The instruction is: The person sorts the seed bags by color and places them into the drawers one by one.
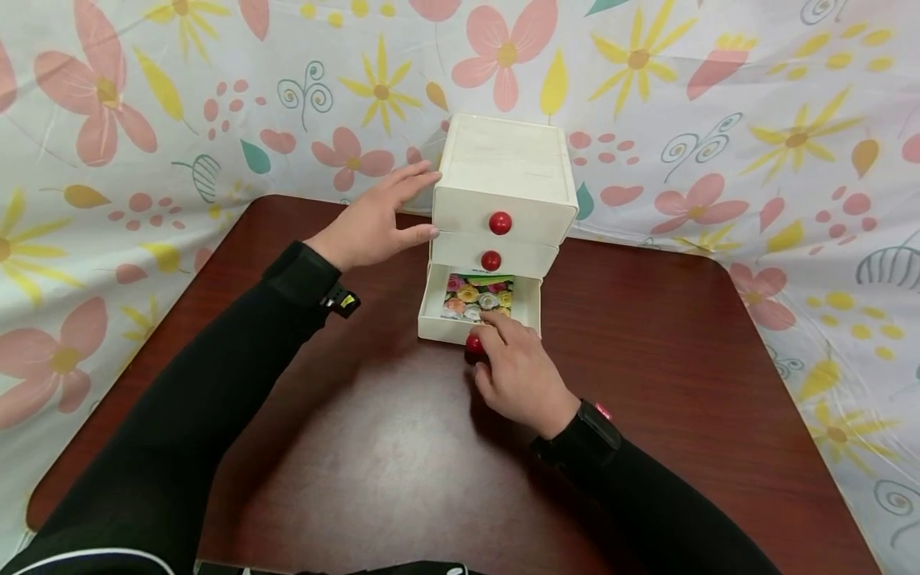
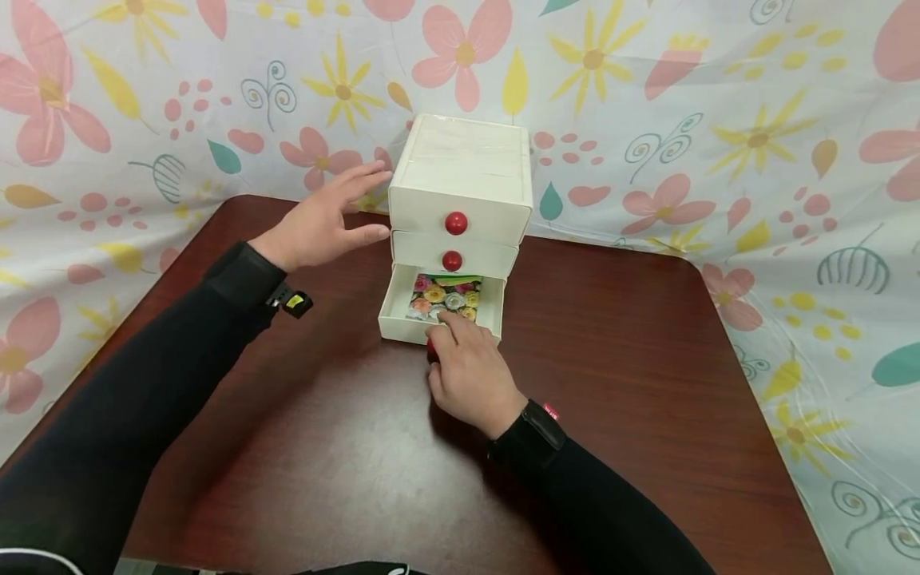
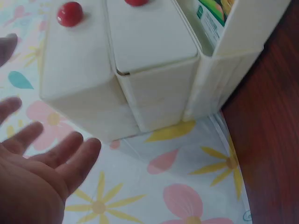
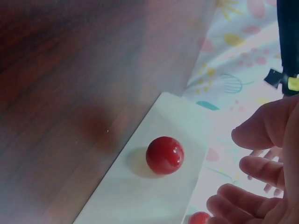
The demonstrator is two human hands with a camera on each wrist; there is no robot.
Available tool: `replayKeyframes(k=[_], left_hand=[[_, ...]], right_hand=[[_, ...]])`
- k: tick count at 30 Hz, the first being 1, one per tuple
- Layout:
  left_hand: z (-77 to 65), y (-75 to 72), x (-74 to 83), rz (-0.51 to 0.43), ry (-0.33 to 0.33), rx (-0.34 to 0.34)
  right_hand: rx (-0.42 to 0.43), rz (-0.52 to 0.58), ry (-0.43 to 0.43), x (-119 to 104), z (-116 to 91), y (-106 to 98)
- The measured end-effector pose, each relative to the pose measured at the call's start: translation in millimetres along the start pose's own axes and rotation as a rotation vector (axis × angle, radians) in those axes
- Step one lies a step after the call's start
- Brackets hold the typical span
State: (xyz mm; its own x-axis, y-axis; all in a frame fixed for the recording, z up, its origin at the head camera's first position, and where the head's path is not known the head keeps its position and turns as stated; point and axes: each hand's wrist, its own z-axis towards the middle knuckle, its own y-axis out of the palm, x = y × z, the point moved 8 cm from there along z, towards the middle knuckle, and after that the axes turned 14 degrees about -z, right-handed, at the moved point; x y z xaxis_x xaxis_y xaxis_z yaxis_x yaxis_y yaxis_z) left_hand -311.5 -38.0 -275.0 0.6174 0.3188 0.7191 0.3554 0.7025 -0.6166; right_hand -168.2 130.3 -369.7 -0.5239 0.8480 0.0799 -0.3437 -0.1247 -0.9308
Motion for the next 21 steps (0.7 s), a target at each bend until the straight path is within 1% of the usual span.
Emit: replayKeyframes(k=[3, 5, 9, 12, 15, 18, 21], left_hand=[[9.4, -1.7, -4.0, -0.018, 0.011, -0.002], [16.1, -1.4, -6.5, -0.032, 0.011, -0.002], [24.7, 1.4, -8.6, -0.047, 0.015, -0.008], [27.1, 4.2, -10.6, -0.032, 0.013, -0.020], [29.2, 5.3, -12.4, -0.030, 0.014, -0.023], [33.2, 4.8, -12.8, -0.027, 0.025, -0.013], [38.2, 3.4, -11.9, -0.004, 0.025, -0.002]], right_hand=[[0.034, 0.020, -0.019, -2.2, -0.3, -1.8], [0.036, 0.026, -0.015, -2.1, -1.3, -1.3], [-0.007, 0.032, 0.024, 0.5, -4.7, 4.0], [-0.044, 0.038, 0.052, 2.8, -7.3, 11.4], [-0.078, 0.067, 0.074, 5.8, -8.4, 20.3], [-0.128, 0.129, 0.102, 10.1, -7.7, 30.7], [-0.221, 0.272, 0.176, 16.7, -7.0, 43.6]])
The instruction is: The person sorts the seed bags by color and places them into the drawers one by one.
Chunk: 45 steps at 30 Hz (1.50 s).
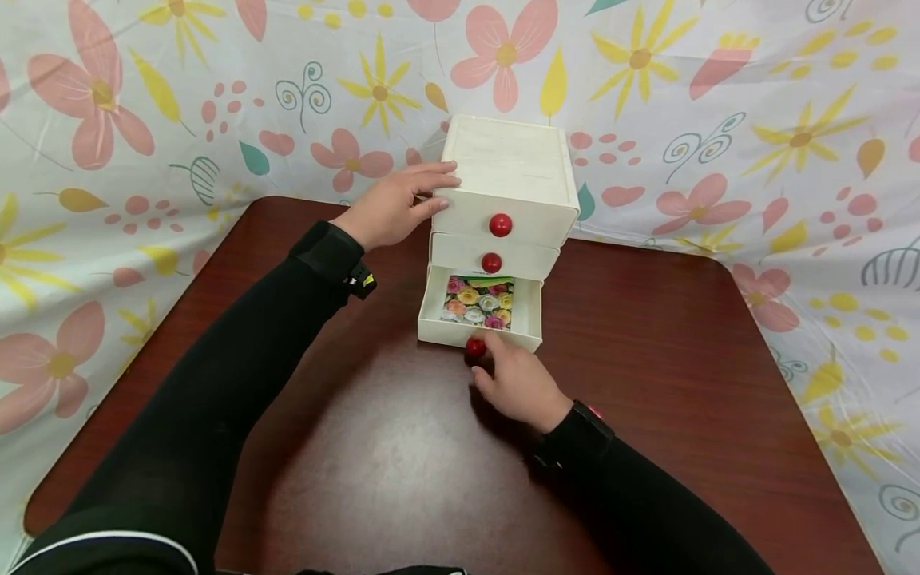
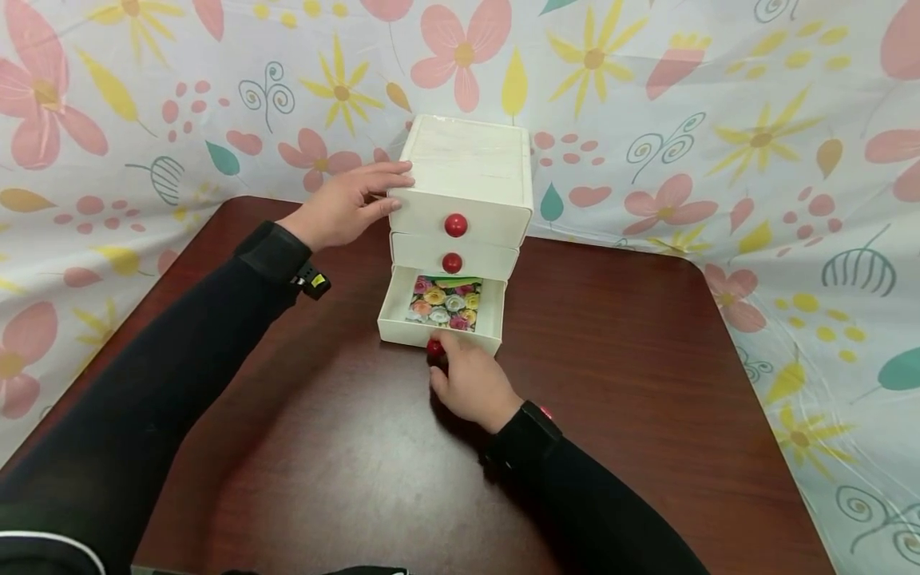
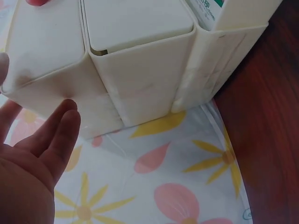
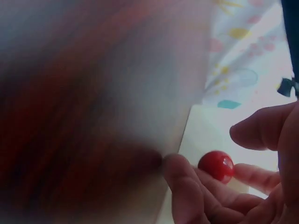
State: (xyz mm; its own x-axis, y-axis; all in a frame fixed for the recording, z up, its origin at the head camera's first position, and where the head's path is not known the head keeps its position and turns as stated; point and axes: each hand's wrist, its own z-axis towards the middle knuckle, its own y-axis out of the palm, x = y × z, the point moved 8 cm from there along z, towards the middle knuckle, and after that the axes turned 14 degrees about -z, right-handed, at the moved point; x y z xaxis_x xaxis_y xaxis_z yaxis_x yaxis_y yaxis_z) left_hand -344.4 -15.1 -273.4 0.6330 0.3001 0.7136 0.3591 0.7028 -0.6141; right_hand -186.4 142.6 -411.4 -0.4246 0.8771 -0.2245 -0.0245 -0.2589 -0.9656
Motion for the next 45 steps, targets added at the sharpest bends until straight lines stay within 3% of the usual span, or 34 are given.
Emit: replayKeyframes(k=[4, 9, 21, 30, 45], left_hand=[[3.3, -2.0, 3.2, 0.032, -0.030, 0.016], [4.3, -5.5, 8.4, 0.021, -0.058, 0.016], [2.5, -3.1, 12.5, 0.011, -0.067, 0.049], [2.8, -3.0, 14.2, 0.000, -0.037, 0.074], [2.0, -1.9, 13.7, -0.013, -0.034, 0.072]], right_hand=[[-0.110, 0.217, 0.130, 10.5, 1.4, 10.0], [-0.133, 0.311, 0.185, 15.2, 1.8, 10.5], [-0.132, 0.360, 0.211, 23.5, 8.8, 8.4], [-0.156, 0.374, 0.224, 31.0, 21.4, 8.0], [-0.169, 0.366, 0.271, 37.3, 32.7, 7.2]])
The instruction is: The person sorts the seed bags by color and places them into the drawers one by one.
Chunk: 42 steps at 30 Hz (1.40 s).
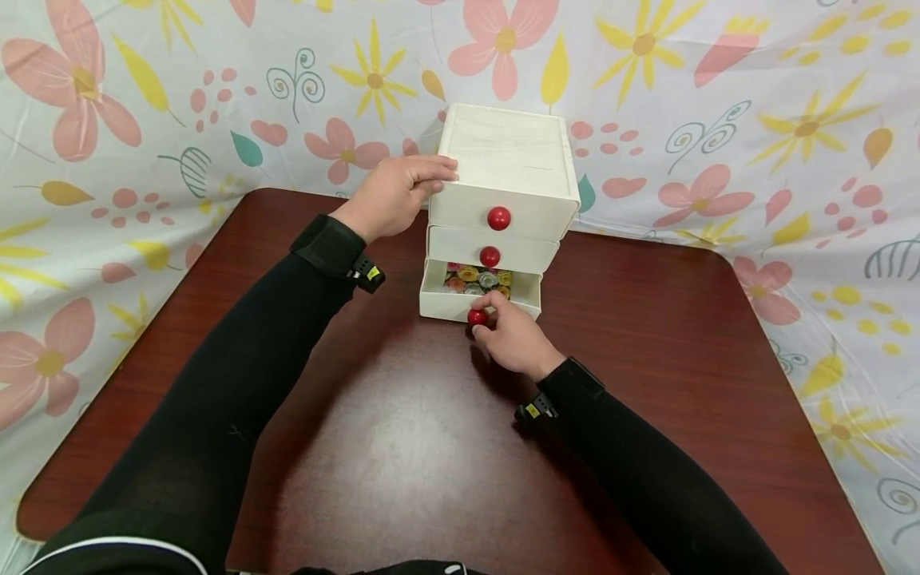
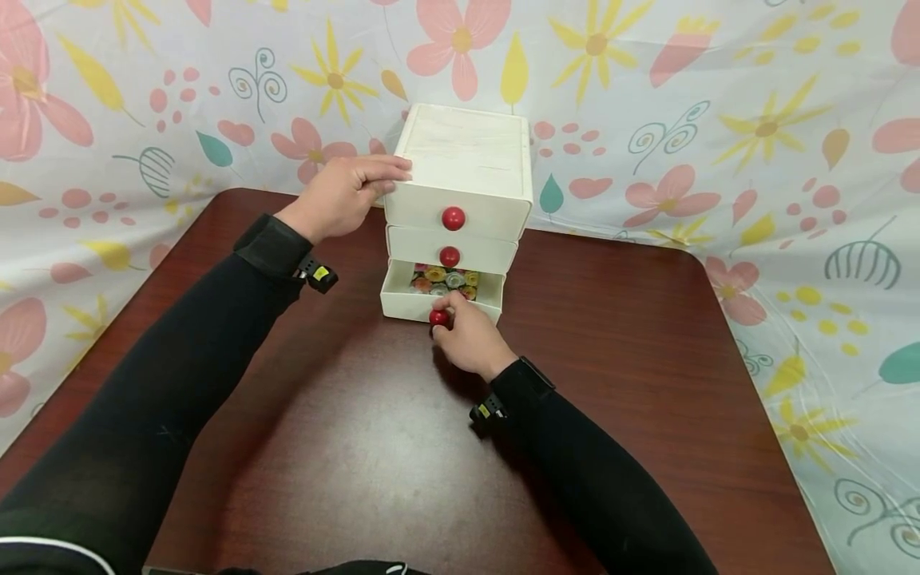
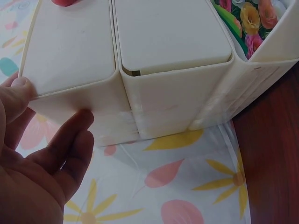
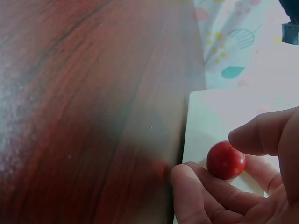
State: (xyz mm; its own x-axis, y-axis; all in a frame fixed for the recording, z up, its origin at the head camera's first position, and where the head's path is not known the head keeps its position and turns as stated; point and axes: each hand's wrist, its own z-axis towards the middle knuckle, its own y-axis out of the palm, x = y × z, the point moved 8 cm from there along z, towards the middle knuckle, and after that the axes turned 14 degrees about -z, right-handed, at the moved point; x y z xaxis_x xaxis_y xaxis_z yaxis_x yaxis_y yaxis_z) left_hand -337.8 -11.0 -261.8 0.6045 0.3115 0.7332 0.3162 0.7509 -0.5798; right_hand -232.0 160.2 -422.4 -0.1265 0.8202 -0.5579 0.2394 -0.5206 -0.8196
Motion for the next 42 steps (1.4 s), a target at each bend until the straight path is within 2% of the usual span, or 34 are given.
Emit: replayKeyframes(k=[8, 16, 24, 33, 42], left_hand=[[-0.1, 0.1, -0.3, -0.004, -0.015, -0.004], [1.7, 5.4, 1.2, -0.007, -0.018, -0.012], [0.4, 3.3, 0.3, -0.051, -0.015, 0.001], [-2.0, 3.6, -3.8, -0.040, -0.017, 0.003], [-0.8, 2.0, -1.0, -0.042, -0.027, 0.017]], right_hand=[[0.010, -0.040, -0.024, -1.6, 0.6, 0.0], [0.096, -0.155, -0.039, 3.5, 5.4, -9.3], [0.084, -0.190, -0.047, 0.9, 11.1, -10.1], [0.063, -0.216, -0.030, 3.3, 22.4, -8.5], [0.071, -0.236, -0.029, 4.9, 29.5, -11.4]])
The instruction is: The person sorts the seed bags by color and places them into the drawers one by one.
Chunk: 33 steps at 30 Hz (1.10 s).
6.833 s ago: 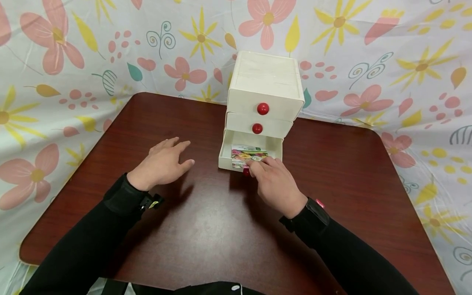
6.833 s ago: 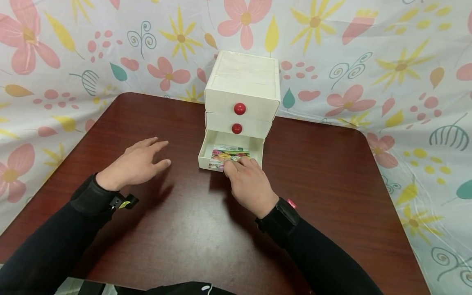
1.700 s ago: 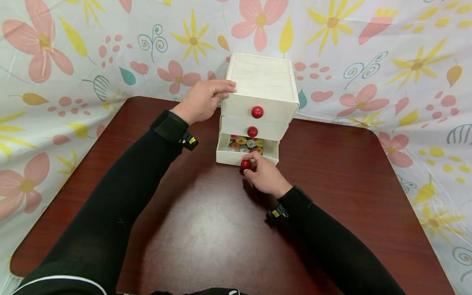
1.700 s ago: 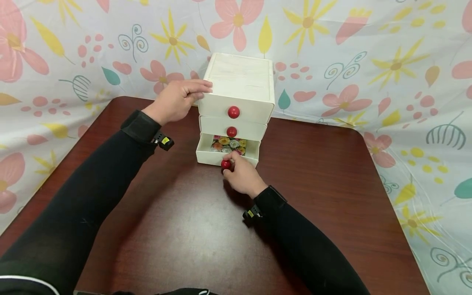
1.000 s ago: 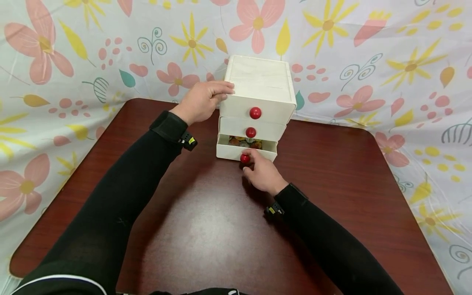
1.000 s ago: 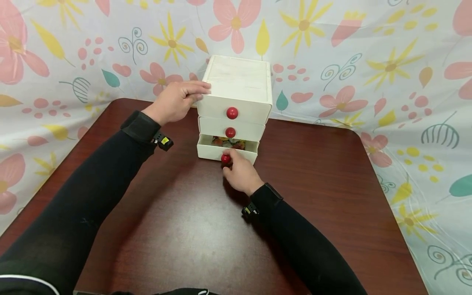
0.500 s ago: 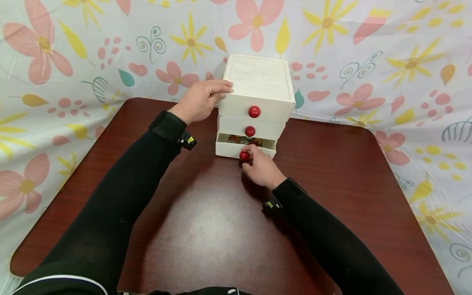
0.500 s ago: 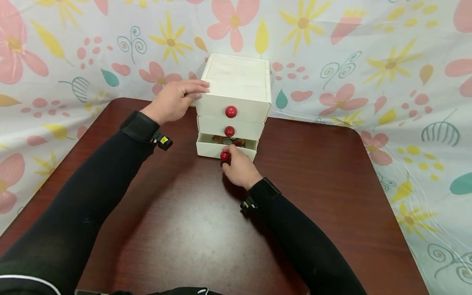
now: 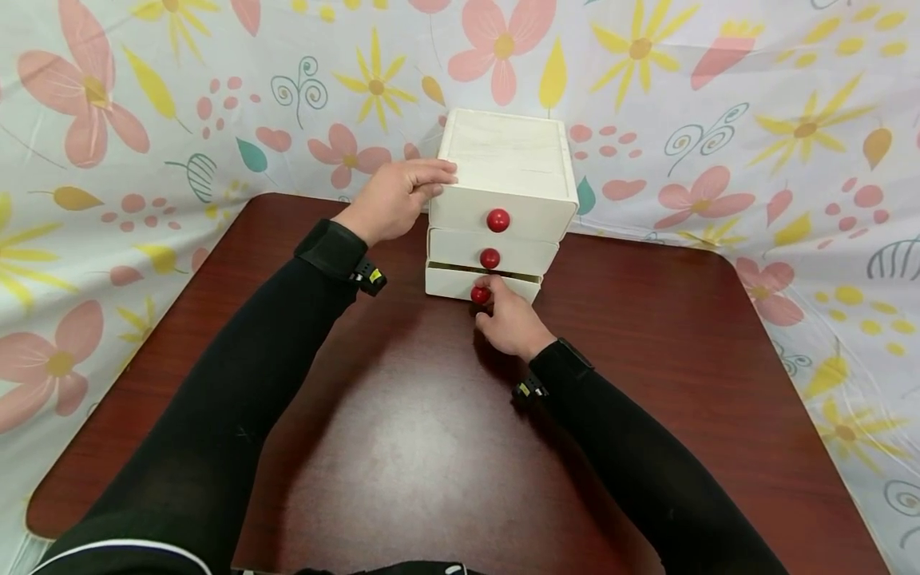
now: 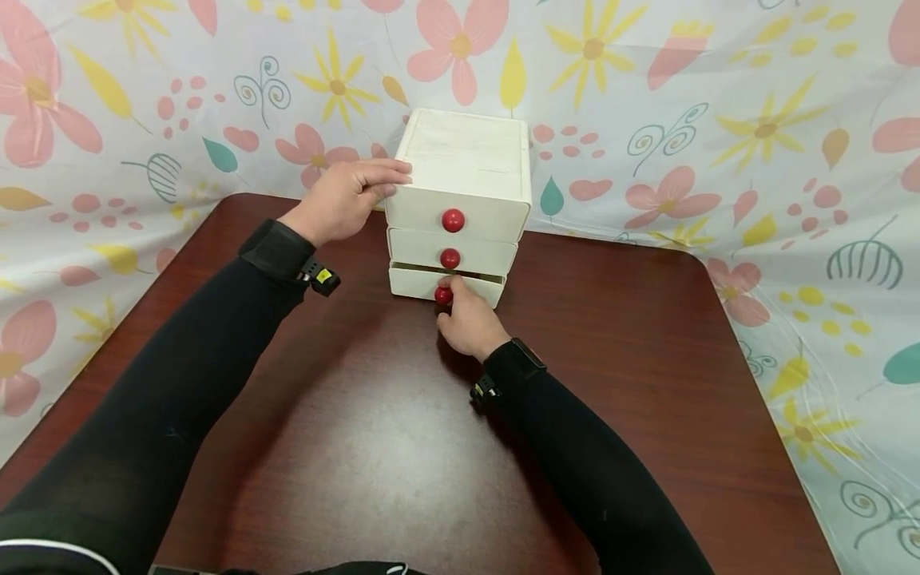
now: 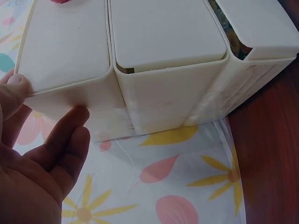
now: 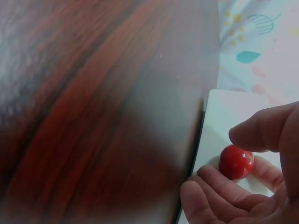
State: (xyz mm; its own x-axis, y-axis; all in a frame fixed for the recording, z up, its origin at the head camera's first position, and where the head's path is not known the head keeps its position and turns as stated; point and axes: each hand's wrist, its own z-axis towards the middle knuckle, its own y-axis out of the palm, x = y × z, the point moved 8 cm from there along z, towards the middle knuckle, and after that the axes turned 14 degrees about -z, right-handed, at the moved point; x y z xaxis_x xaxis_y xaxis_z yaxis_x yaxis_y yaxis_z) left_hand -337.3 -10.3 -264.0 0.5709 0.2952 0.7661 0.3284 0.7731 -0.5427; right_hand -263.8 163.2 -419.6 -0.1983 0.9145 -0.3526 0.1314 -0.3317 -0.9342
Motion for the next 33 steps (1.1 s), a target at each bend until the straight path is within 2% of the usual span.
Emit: replayKeyframes(k=[17, 25, 33], left_hand=[[-0.2, 0.6, -0.7, -0.009, 0.000, 0.014], [0.5, 0.0, 1.3, 0.026, 0.008, 0.006], [1.4, 0.0, 1.0, 0.018, 0.008, 0.007]], right_hand=[[0.036, -0.067, 0.026, 6.0, 10.9, -3.1], [0.037, -0.095, -0.003, 6.9, 15.7, -2.1], [0.026, -0.106, -0.025, 8.1, 16.5, -1.5]])
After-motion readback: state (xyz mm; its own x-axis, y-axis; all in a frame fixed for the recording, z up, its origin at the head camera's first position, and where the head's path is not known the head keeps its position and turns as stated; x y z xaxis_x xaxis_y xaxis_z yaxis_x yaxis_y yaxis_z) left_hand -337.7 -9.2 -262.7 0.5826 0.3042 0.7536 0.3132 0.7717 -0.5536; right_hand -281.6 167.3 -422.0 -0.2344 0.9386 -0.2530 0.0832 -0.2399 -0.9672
